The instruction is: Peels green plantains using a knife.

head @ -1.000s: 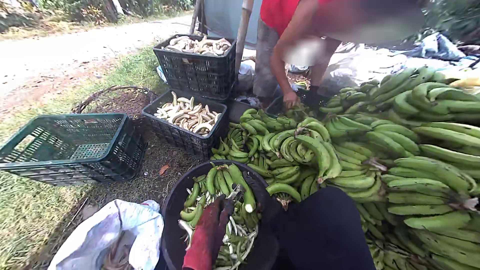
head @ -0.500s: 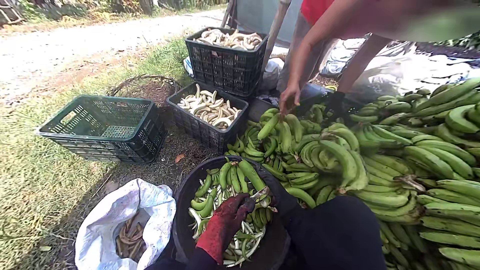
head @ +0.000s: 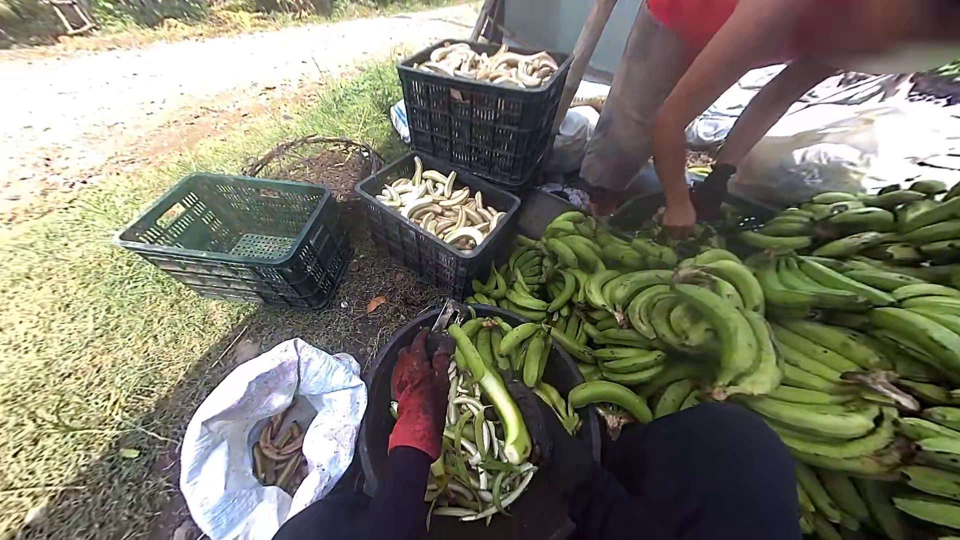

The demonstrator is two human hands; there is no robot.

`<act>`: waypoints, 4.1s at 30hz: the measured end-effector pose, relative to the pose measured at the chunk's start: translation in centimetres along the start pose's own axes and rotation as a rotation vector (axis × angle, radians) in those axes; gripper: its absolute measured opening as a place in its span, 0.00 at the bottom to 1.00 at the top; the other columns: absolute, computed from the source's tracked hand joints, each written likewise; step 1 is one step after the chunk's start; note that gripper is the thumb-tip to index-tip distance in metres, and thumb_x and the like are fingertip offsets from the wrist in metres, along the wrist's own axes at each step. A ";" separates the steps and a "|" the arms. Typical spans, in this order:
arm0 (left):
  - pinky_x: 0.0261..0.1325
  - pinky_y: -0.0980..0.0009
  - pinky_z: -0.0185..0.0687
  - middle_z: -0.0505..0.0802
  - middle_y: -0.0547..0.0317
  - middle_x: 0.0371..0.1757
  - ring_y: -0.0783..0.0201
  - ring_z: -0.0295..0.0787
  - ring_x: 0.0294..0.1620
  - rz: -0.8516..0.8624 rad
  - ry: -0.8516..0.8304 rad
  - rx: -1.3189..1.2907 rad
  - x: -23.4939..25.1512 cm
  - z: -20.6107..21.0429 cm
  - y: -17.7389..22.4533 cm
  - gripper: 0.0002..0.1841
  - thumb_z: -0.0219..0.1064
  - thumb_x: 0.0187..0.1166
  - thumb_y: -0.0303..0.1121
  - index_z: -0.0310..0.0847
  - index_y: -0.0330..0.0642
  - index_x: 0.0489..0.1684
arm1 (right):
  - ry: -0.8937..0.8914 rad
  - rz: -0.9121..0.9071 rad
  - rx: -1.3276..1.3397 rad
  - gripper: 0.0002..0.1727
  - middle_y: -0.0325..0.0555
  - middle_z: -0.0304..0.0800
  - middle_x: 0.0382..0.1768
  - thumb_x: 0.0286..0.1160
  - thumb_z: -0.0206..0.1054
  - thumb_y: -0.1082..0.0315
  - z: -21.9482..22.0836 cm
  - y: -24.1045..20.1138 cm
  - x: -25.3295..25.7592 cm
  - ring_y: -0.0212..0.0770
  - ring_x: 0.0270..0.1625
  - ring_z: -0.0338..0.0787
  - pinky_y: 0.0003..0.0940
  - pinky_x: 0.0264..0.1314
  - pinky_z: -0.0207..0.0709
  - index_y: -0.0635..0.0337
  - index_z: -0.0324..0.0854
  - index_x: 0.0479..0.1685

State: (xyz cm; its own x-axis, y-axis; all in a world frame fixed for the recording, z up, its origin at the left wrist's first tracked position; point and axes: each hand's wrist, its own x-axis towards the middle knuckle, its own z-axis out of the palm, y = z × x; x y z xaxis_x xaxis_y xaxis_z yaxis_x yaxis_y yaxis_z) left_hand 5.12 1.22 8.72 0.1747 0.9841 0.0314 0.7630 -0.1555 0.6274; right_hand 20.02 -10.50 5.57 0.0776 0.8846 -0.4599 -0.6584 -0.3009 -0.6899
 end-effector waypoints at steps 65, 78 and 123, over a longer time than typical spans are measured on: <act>0.71 0.45 0.80 0.91 0.48 0.63 0.49 0.88 0.65 0.199 -0.252 -0.036 -2.5 -1.3 2.0 0.26 0.54 0.87 0.54 0.77 0.58 0.81 | 0.263 -0.401 -0.378 0.27 0.51 0.82 0.69 0.96 0.40 0.55 0.7 -4.5 6.1 0.33 0.66 0.83 0.31 0.69 0.78 0.61 0.65 0.84; 0.64 0.41 0.82 0.90 0.39 0.62 0.40 0.89 0.61 0.167 -0.164 0.043 -2.5 -1.5 2.9 0.27 0.59 0.84 0.51 0.77 0.56 0.81 | 0.660 -0.525 -0.082 0.25 0.57 0.84 0.56 0.96 0.43 0.54 5.2 -5.9 8.0 0.42 0.53 0.86 0.42 0.57 0.82 0.66 0.73 0.70; 0.68 0.56 0.84 0.91 0.55 0.60 0.62 0.89 0.61 0.069 -0.237 -0.303 -1.4 1.2 -0.1 0.26 0.45 0.93 0.54 0.82 0.52 0.72 | -0.172 -0.169 -0.265 0.30 0.47 0.87 0.37 0.90 0.40 0.51 -0.3 -3.2 1.1 0.39 0.29 0.87 0.33 0.30 0.84 0.54 0.63 0.86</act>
State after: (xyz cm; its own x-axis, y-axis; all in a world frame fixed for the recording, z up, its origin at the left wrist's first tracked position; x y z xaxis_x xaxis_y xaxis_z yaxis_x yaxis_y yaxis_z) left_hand 5.58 -0.28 7.68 0.3849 0.9198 -0.0765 0.5319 -0.1533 0.8328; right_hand 22.39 -8.69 7.10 0.0270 0.9701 -0.2412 -0.4286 -0.2068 -0.8795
